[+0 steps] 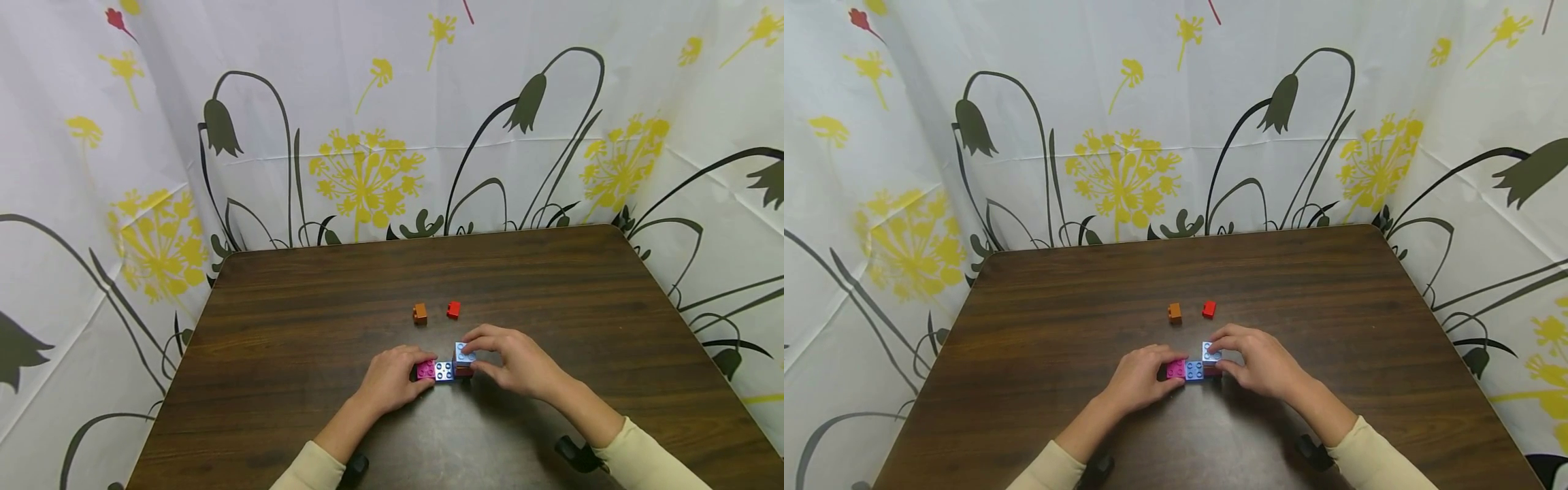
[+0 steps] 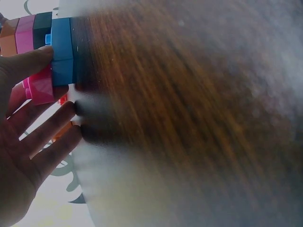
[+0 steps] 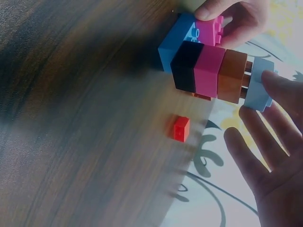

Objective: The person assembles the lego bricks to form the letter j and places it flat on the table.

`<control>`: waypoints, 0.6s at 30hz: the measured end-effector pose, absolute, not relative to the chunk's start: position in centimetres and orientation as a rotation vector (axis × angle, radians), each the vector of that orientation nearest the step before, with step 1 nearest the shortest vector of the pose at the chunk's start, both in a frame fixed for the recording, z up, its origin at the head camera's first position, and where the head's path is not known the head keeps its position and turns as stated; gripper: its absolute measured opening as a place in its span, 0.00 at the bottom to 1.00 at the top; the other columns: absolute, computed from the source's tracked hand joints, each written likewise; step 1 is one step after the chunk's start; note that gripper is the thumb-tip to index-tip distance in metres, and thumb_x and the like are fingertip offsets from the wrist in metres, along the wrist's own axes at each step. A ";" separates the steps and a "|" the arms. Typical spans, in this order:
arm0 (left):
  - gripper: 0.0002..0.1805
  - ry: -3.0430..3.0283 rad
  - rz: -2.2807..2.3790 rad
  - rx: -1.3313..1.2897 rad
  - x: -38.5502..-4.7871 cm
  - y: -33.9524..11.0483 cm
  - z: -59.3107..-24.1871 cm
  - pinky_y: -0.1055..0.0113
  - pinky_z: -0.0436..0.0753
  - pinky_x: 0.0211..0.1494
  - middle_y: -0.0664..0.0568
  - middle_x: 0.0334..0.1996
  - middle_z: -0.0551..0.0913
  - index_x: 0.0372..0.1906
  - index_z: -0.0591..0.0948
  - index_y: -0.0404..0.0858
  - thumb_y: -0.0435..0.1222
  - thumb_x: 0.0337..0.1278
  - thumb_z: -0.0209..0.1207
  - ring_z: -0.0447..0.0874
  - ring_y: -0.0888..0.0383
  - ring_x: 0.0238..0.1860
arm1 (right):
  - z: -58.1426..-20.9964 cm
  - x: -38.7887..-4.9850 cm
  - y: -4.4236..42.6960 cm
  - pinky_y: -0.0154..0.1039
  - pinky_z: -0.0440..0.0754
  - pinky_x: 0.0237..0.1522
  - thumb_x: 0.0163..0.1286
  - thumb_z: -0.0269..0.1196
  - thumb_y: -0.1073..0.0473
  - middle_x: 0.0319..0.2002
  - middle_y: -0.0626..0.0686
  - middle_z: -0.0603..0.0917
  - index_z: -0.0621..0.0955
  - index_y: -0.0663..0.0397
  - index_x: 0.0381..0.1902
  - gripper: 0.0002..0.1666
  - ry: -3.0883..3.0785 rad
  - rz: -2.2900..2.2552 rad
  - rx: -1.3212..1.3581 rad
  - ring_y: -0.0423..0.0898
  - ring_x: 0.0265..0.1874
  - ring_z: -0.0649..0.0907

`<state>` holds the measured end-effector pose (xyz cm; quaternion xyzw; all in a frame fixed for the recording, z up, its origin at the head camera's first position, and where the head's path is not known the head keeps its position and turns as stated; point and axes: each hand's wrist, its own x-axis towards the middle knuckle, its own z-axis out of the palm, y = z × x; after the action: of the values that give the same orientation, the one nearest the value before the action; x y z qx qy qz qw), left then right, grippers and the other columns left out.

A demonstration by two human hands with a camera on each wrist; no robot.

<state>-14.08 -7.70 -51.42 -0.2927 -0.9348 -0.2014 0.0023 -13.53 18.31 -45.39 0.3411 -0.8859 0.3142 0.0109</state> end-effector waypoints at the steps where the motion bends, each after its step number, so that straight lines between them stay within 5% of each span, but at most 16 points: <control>1: 0.21 -2.932 -0.631 -0.919 -14.1 -7.7 -51.5 0.64 0.79 0.39 0.63 0.40 0.85 0.52 0.86 0.52 0.49 0.50 0.71 0.80 0.65 0.40 | -45.4 -13.5 18.3 0.44 0.81 0.47 0.59 0.73 0.61 0.50 0.40 0.82 0.87 0.44 0.44 0.14 -2.765 0.982 1.065 0.38 0.49 0.81; 18: 0.22 -2.953 -0.629 -0.913 -14.0 -7.7 -51.4 0.63 0.79 0.41 0.63 0.41 0.85 0.53 0.85 0.52 0.50 0.51 0.70 0.81 0.64 0.42 | -45.7 -13.4 18.4 0.44 0.81 0.48 0.60 0.72 0.62 0.51 0.41 0.82 0.87 0.45 0.44 0.14 -2.726 1.028 1.093 0.39 0.49 0.81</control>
<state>-14.04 -7.71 -51.45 -0.2895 -0.9362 -0.1994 -0.0064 -13.45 18.45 -45.69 0.3513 -0.8759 0.3304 0.0148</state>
